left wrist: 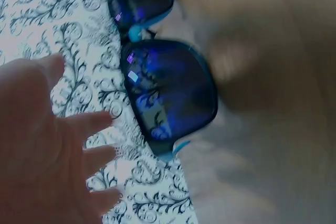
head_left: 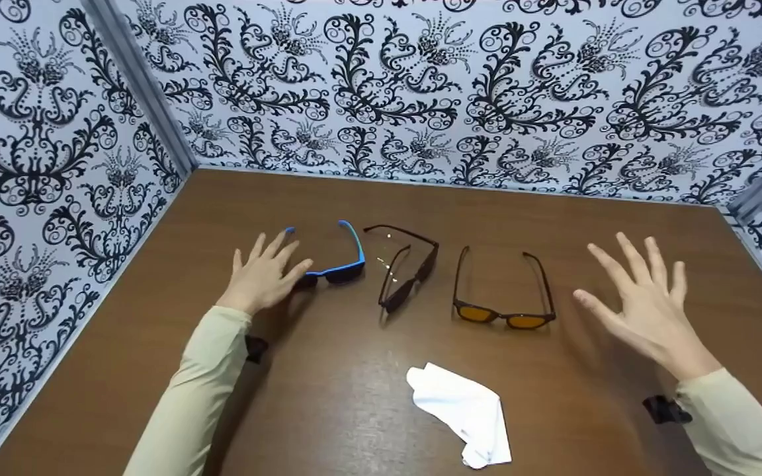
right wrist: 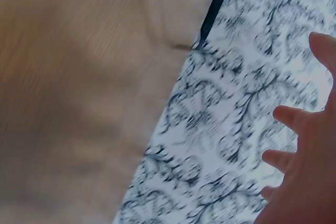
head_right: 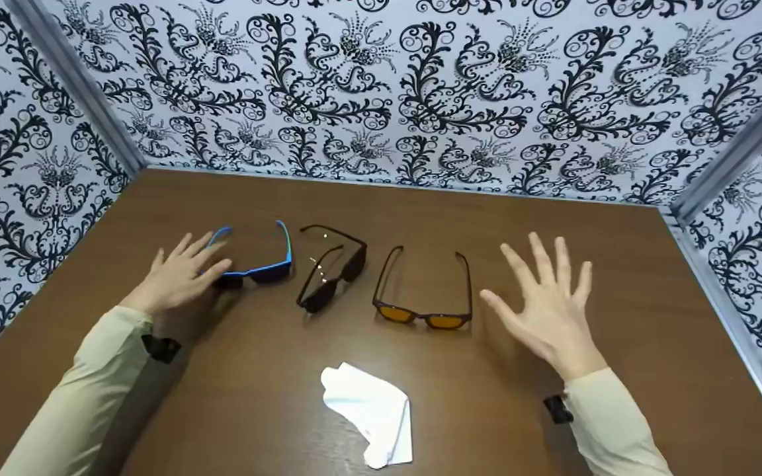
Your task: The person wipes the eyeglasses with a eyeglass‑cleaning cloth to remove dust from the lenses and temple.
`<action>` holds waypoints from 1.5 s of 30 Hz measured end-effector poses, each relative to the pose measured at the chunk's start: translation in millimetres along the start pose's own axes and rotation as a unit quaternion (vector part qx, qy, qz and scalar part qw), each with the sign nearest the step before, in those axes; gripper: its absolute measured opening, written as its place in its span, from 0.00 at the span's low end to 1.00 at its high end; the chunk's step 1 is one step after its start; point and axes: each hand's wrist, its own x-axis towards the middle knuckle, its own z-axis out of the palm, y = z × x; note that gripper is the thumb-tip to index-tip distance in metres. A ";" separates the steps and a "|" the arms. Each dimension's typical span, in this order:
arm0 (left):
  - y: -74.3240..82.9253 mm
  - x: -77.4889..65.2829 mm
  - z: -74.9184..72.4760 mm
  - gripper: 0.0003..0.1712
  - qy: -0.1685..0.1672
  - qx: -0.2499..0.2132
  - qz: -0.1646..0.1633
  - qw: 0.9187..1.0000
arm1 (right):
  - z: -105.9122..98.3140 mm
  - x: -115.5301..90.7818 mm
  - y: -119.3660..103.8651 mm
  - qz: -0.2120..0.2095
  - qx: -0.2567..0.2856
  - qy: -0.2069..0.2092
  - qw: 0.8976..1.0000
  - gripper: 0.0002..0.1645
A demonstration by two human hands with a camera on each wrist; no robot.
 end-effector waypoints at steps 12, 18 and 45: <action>-15.2 -9.3 -3.8 0.22 -0.014 0.069 0.116 0.991 | 9.9 -15.4 -65.6 -0.253 0.066 0.060 0.963 0.25; -11.6 -11.8 -0.5 0.16 0.005 0.116 0.105 0.988 | 34.3 -27.3 -84.7 -0.304 0.078 0.003 0.949 0.17; 4.5 -16.8 1.3 0.04 0.091 0.122 0.205 0.967 | 49.6 -25.1 -101.0 -0.308 0.233 -0.065 0.920 0.13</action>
